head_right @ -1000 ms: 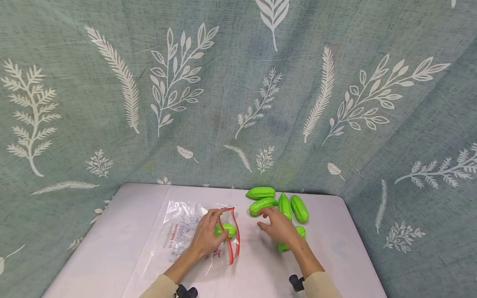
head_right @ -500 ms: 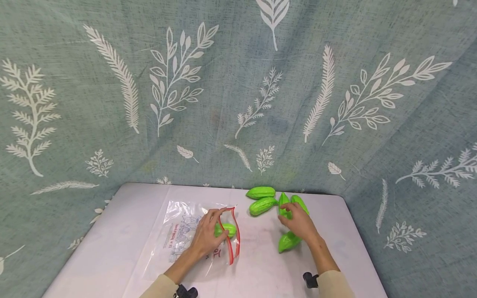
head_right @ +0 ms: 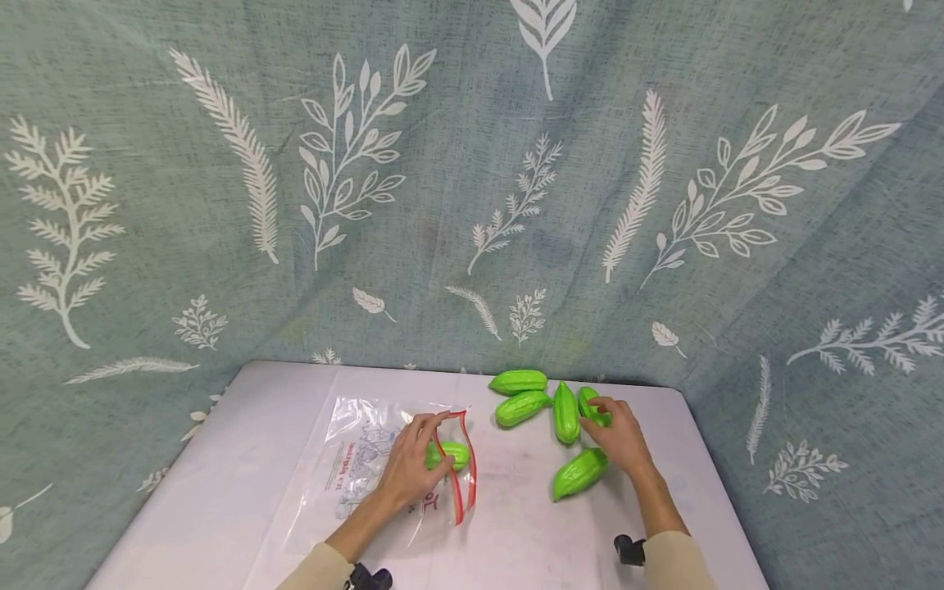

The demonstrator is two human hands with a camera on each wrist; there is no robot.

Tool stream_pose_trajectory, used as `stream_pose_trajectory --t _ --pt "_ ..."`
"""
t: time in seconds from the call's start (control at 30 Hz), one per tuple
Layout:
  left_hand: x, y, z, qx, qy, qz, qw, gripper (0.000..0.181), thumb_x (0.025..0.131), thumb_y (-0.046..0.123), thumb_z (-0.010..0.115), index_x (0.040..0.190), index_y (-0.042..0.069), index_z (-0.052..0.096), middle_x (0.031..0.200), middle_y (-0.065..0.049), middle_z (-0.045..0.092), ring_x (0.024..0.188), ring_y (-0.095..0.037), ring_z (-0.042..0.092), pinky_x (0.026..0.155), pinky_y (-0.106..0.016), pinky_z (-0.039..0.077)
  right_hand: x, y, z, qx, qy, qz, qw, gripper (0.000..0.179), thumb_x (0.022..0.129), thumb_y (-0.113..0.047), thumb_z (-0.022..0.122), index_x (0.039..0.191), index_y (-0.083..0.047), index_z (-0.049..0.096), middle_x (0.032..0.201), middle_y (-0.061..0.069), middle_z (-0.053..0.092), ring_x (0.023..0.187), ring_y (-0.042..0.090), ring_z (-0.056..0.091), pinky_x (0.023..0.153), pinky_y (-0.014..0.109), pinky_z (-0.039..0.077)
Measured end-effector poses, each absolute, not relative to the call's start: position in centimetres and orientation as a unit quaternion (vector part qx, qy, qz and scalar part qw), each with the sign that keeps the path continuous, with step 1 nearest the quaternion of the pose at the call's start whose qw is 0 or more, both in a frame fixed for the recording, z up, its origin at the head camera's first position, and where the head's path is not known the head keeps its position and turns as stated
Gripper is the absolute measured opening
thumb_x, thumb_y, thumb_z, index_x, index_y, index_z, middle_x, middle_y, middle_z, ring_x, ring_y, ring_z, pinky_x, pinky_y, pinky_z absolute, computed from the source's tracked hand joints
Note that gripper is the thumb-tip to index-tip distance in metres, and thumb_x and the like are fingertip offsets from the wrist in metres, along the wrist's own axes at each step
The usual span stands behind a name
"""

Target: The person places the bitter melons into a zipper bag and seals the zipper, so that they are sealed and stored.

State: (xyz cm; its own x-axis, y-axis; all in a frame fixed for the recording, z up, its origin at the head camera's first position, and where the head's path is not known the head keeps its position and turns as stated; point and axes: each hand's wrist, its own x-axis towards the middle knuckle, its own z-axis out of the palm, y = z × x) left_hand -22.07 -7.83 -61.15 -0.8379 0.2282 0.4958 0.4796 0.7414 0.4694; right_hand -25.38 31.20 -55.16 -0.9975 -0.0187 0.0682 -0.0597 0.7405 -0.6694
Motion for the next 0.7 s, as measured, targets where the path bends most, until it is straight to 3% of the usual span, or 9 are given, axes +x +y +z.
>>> stream_pose_trajectory --t 0.4,0.7 --pt "-22.0 -7.9 -61.1 -0.194 -0.909 -0.306 0.208 0.073 0.08 0.042 0.071 0.148 0.022 0.05 0.127 0.001 0.053 0.112 -0.021 0.056 0.1 -0.048 0.045 -25.3 32.5 -56.2 -0.008 -0.93 0.368 0.017 0.059 0.095 -0.031 0.069 0.142 0.0 0.049 0.135 0.03 0.043 0.126 0.048 0.045 0.103 0.063 0.039" --pt "-21.8 -8.0 -61.0 -0.196 -0.906 -0.306 0.217 0.073 0.079 0.041 0.071 0.147 0.02 0.051 0.128 -0.001 0.054 0.111 -0.022 0.056 0.1 -0.05 0.045 -25.2 33.5 -57.5 -0.029 -0.933 0.36 -0.003 0.061 0.095 -0.032 0.068 0.144 -0.004 0.046 0.134 0.034 0.048 0.125 0.05 0.047 0.098 0.065 0.04"
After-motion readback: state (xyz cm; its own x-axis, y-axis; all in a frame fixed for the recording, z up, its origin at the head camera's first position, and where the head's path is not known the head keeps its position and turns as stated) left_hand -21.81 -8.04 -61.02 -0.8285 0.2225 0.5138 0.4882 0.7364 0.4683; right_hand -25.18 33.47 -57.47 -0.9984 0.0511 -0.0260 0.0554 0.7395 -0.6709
